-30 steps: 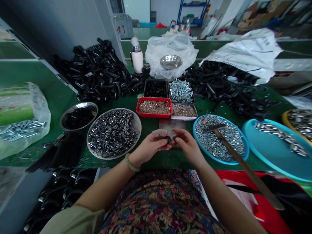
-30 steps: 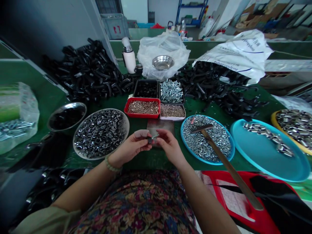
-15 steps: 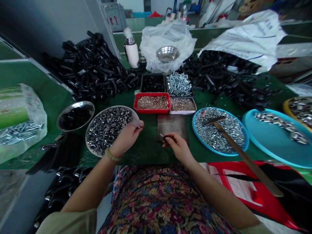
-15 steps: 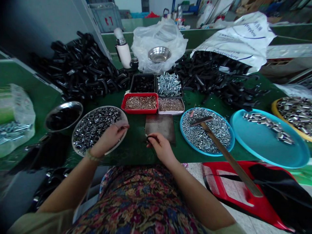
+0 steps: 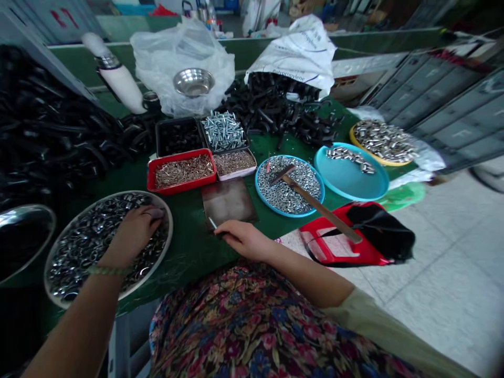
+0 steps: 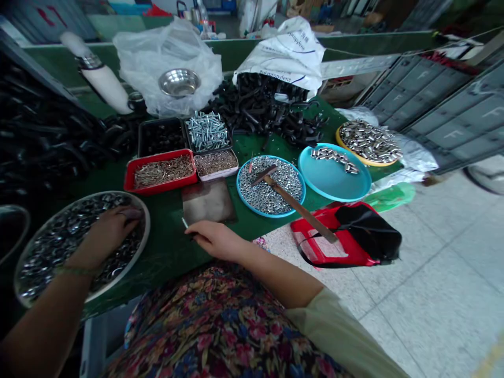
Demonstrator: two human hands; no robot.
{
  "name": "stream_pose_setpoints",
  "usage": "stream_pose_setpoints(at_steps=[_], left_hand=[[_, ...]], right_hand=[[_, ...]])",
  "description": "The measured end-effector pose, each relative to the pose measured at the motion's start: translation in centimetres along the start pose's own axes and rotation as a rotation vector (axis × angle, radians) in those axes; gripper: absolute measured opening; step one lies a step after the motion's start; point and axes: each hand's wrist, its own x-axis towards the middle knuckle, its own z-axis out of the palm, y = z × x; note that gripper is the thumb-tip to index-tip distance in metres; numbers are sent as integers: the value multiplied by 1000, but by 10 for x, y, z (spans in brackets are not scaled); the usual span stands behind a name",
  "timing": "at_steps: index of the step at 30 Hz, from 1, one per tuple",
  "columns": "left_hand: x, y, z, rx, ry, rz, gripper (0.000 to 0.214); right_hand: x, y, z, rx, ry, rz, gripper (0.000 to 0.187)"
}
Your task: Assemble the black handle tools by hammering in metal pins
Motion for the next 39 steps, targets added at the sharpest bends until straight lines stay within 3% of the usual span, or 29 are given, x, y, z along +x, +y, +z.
stream_pose_setpoints(at_steps=[3, 5, 7, 10, 13, 15, 18, 21, 25, 27, 30, 34, 37, 39], left_hand=[[-1, 3, -6, 82, 31, 79, 31], [-5, 13, -16, 32, 106, -19, 30], [-9, 38, -26, -95, 139, -151, 28], [-10, 94, -30, -496, 73, -197, 24], [-3, 147, -19, -1091, -2, -187, 28], [4, 169, -8, -1394, -23, -222, 30], [13, 186, 4, -1569, -27, -203, 29], [18, 200, 13, -1491, -37, -62, 23], [23, 227, 19, -1112, -17, 294, 10], [33, 243, 22, -964, -53, 455, 9], [62, 269, 32, -812, -117, 617, 17], [109, 299, 55, -312, -99, 851, 23], [127, 307, 66, -99, -110, 943, 20], [128, 307, 68, -171, -122, 902, 15]], right_hand=[[-9, 2, -8, -29, 24, -28, 26], [-15, 3, -12, -36, 27, -42, 26], [-18, 3, -13, -29, -3, -98, 26], [-17, 0, -12, 6, -53, -216, 26], [-16, -1, -15, 33, 26, -230, 27], [-18, 2, -22, 43, 110, -200, 28], [-29, 9, -35, 62, 221, -116, 28], [-42, 16, -46, 95, 318, -30, 29], [-64, 25, -61, 110, 447, 35, 44], [-77, 29, -70, 73, 491, 60, 42], [-100, 35, -86, 113, 616, 112, 30], [-121, 39, -102, 232, 826, 172, 22], [-127, 38, -106, 248, 851, 175, 21], [-126, 38, -104, 265, 837, 179, 21]])
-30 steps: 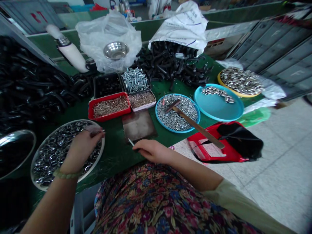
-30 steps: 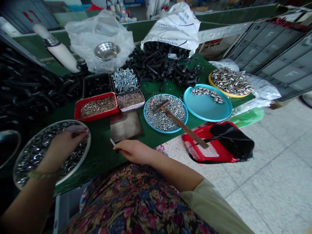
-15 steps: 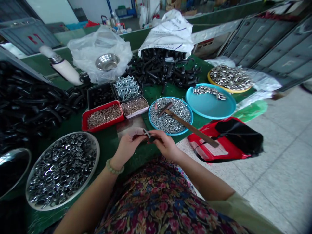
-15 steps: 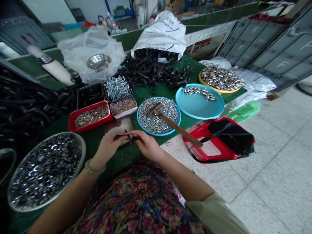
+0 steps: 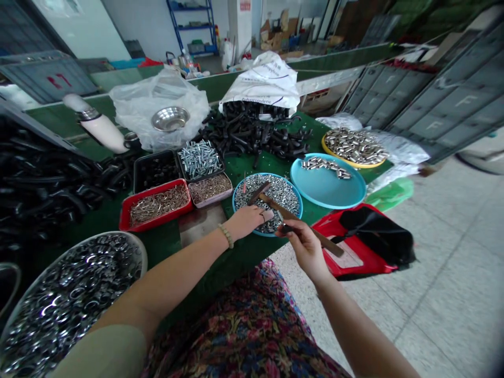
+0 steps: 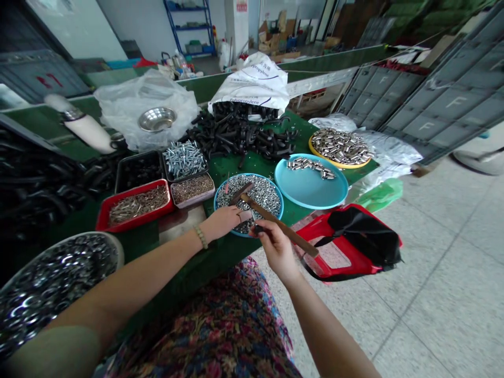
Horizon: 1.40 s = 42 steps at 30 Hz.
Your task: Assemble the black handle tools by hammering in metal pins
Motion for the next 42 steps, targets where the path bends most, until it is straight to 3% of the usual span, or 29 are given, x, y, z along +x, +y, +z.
stream_pose_setpoints(at_steps=[3, 6, 8, 11, 13, 15, 18, 20, 23, 25, 27, 29, 31, 34, 38, 39, 42], left_hand=[[-13, 4, -6, -442, 198, -210, 16], [-39, 11, -18, -1182, 407, -451, 16], [-61, 16, -28, -1568, 440, -548, 16], [-93, 18, -41, -1782, 431, -633, 22], [-110, 16, -51, -1771, 409, -679, 24], [-124, 12, -61, -1688, 312, -701, 23], [-140, 11, -80, -1468, 190, -616, 15], [-148, 16, -92, -1268, 297, -492, 8], [-160, 30, -101, -892, 578, -300, 9], [-169, 36, -102, -694, 689, -226, 19], [-179, 38, -101, -587, 719, -207, 23], [-189, 36, -100, -614, 727, -243, 20], [-198, 35, -103, -811, 714, -279, 23], [-208, 37, -110, -1115, 626, -200, 40], [-215, 43, -117, -973, 688, -264, 50], [-216, 45, -119, -965, 637, -258, 51], [-223, 38, -129, -1073, 346, -72, 52]], right_hand=[[-1, 2, 9, 19, -50, 41, 21], [3, 2, 25, 30, -176, 61, 21], [8, -2, 37, 8, -283, 46, 22], [19, -12, 55, -91, -433, 1, 24], [26, -22, 64, -174, -538, -37, 27], [31, -31, 72, -239, -654, -71, 29], [32, -35, 88, -162, -727, -8, 24], [29, -32, 102, 104, -626, 143, 18], [26, -25, 124, 534, -453, 392, 26], [26, -25, 135, 672, -432, 504, 33], [27, -27, 141, 726, -438, 567, 34], [29, -28, 145, 708, -447, 589, 32], [29, -27, 148, 628, -474, 580, 27], [29, -21, 153, 527, -486, 536, 24], [28, -15, 159, 506, -462, 469, 22], [27, -14, 160, 490, -475, 467, 22], [27, -7, 160, 427, -487, 482, 24]])
